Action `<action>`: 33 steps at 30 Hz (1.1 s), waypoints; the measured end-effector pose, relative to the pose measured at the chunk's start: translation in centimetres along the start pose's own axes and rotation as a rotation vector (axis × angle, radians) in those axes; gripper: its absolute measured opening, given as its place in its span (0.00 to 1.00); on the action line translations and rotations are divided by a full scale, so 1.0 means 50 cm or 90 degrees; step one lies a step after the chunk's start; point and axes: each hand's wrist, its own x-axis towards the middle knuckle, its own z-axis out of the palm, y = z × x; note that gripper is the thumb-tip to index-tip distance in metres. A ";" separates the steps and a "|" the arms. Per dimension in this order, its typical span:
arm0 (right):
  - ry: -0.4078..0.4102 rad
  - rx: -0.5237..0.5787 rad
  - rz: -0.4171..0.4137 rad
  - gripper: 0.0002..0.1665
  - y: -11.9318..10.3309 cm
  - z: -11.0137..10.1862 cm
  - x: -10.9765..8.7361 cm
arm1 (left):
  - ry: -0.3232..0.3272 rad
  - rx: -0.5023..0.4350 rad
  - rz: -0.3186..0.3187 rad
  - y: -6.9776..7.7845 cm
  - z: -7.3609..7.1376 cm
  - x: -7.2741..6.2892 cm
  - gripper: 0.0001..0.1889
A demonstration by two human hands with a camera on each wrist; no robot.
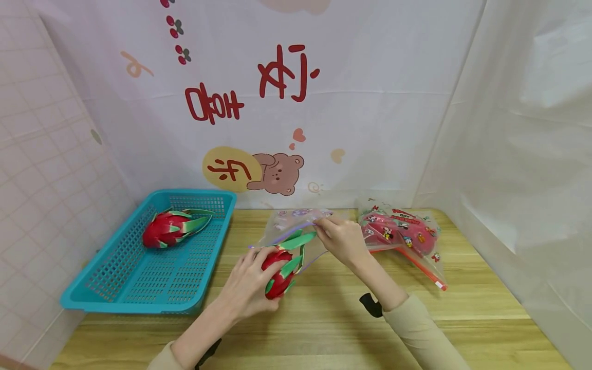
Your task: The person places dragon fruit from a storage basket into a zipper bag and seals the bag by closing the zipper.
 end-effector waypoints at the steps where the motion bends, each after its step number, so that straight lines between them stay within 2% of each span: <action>1: -0.001 -0.002 -0.006 0.03 -0.004 0.001 0.000 | -0.003 0.001 -0.006 0.002 0.003 0.001 0.36; 8: -0.002 -0.024 -0.009 0.03 -0.020 0.002 0.000 | -0.008 0.032 -0.013 0.018 0.025 0.009 0.36; 14: -0.009 -0.053 -0.022 0.03 -0.022 0.003 -0.005 | -0.005 0.047 -0.030 0.027 0.032 0.015 0.36; 20: -0.005 -0.029 -0.041 0.02 -0.031 0.012 -0.007 | -0.017 0.072 -0.042 0.028 0.044 0.025 0.35; 24: 0.002 -0.011 -0.045 0.02 -0.038 0.016 -0.007 | -0.017 0.104 -0.020 0.031 0.064 0.026 0.37; 30: -0.013 0.003 -0.022 0.02 -0.043 0.021 -0.006 | -0.006 0.158 0.036 0.039 0.095 0.021 0.38; 33: -0.018 0.012 -0.018 0.02 -0.044 0.022 -0.006 | 0.000 0.162 0.040 0.040 0.103 0.022 0.38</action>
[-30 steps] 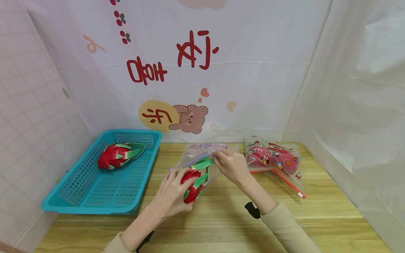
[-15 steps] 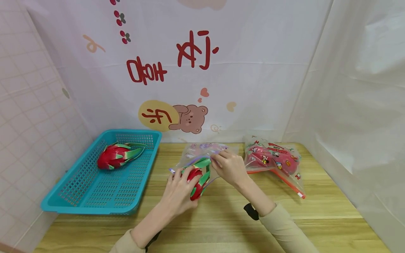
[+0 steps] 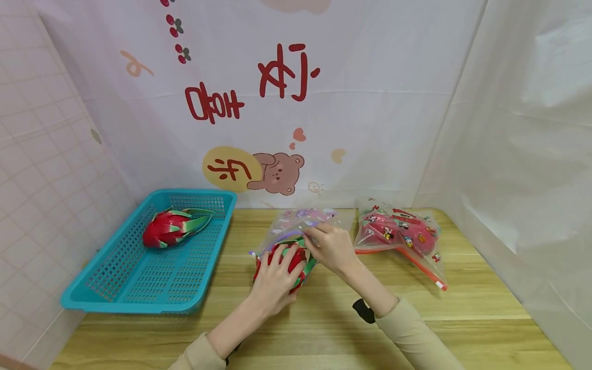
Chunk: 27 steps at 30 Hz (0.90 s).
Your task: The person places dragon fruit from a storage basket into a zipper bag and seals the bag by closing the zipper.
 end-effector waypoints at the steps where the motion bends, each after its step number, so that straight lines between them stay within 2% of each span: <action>1: 0.000 0.002 0.001 0.02 0.000 0.000 0.000 | 0.001 0.001 -0.004 0.001 0.002 0.001 0.38; 5: 0.000 0.013 -0.001 0.02 0.002 -0.001 -0.003 | 0.001 0.002 -0.031 -0.002 0.009 0.006 0.35; 12: -0.026 0.017 -0.002 0.01 0.005 0.000 -0.016 | 0.003 -0.020 -0.101 -0.005 0.013 0.020 0.36; 15: -0.036 0.016 0.001 0.02 0.002 0.002 -0.019 | -0.011 -0.027 -0.120 -0.002 0.018 0.024 0.35; 17: -0.040 0.017 0.006 0.02 0.001 0.003 -0.019 | -0.037 -0.039 -0.129 0.001 0.023 0.023 0.34; 22: -0.041 0.012 0.016 0.02 0.000 0.006 -0.020 | -0.107 -0.053 -0.130 0.007 0.042 0.017 0.32; 27: -0.043 0.015 0.035 0.03 0.005 0.009 -0.021 | -0.107 -0.034 -0.089 0.010 0.053 0.012 0.33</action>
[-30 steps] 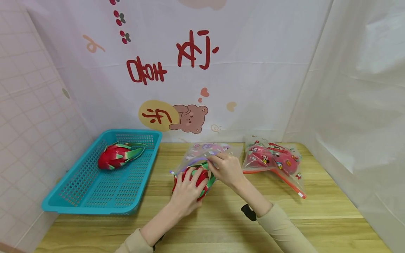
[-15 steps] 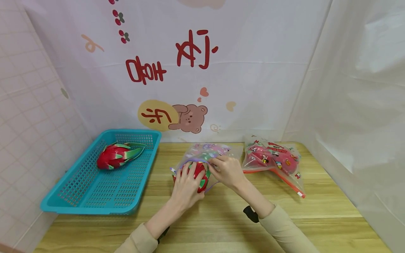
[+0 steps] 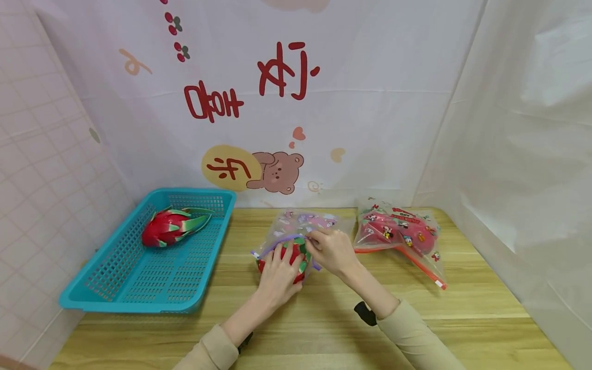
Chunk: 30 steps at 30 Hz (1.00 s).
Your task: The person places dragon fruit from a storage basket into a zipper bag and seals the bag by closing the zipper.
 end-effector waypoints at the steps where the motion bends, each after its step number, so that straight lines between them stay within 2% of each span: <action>1: 0.000 -0.001 0.006 0.03 0.001 0.000 0.000 | 0.008 0.002 0.012 0.000 0.001 -0.001 0.33; 3: -0.001 -0.005 0.017 0.03 0.002 0.000 0.000 | 0.032 0.005 0.032 -0.001 0.002 -0.006 0.33; 5: -0.002 -0.010 0.026 0.03 0.002 0.001 -0.001 | 0.076 0.001 0.026 0.000 0.000 -0.015 0.33; 7: -0.003 -0.013 0.032 0.04 0.003 0.001 -0.001 | 0.122 -0.006 -0.015 0.002 -0.002 -0.027 0.33; 9: -0.003 -0.015 0.035 0.06 0.004 0.001 -0.001 | 0.148 -0.012 -0.088 0.007 -0.005 -0.041 0.35; 10: -0.003 -0.015 0.037 0.07 0.005 0.001 -0.001 | 0.146 -0.014 -0.129 0.009 -0.007 -0.048 0.37; 12: -0.001 -0.017 0.038 0.08 0.006 0.001 -0.001 | 0.113 -0.021 -0.199 0.015 -0.008 -0.059 0.42; 15: -0.001 -0.018 0.041 0.09 0.006 0.002 0.001 | 0.047 -0.027 -0.240 0.019 -0.008 -0.067 0.45; 18: -0.006 -0.016 0.046 0.07 0.004 0.004 0.004 | 0.021 -0.035 -0.219 0.024 -0.010 -0.067 0.45; 26: -0.030 0.005 0.065 0.02 -0.004 0.010 0.007 | 0.018 0.046 -0.093 0.041 -0.018 -0.052 0.44; 30: -0.022 -0.004 0.053 0.02 -0.007 0.010 0.007 | 0.012 0.055 -0.073 0.044 -0.020 -0.041 0.44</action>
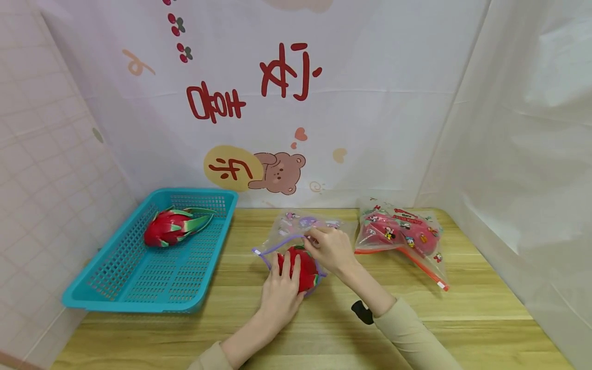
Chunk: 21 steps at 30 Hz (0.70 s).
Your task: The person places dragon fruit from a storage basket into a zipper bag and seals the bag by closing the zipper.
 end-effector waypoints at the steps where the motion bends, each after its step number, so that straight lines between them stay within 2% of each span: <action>1: 0.006 -0.006 -0.006 0.03 0.000 -0.001 0.000 | -0.002 -0.001 -0.001 0.000 0.000 0.003 0.44; 5: 0.027 -0.021 -0.027 0.02 0.004 -0.005 0.003 | -0.004 -0.020 -0.013 -0.003 0.001 0.013 0.43; 8: 0.031 -0.014 -0.032 0.03 0.008 -0.009 0.003 | 0.015 -0.017 0.004 -0.010 0.004 0.017 0.41; 14: 0.027 -0.003 -0.044 0.02 0.017 -0.014 -0.012 | 0.105 0.024 0.101 -0.027 0.016 0.020 0.31; 17: 0.025 -0.008 -0.050 0.05 0.020 -0.018 -0.028 | 0.151 0.035 0.151 -0.036 0.021 0.018 0.25; 21: 0.028 -0.014 -0.056 0.10 0.023 -0.023 -0.049 | 0.201 0.033 0.189 -0.048 0.028 0.017 0.20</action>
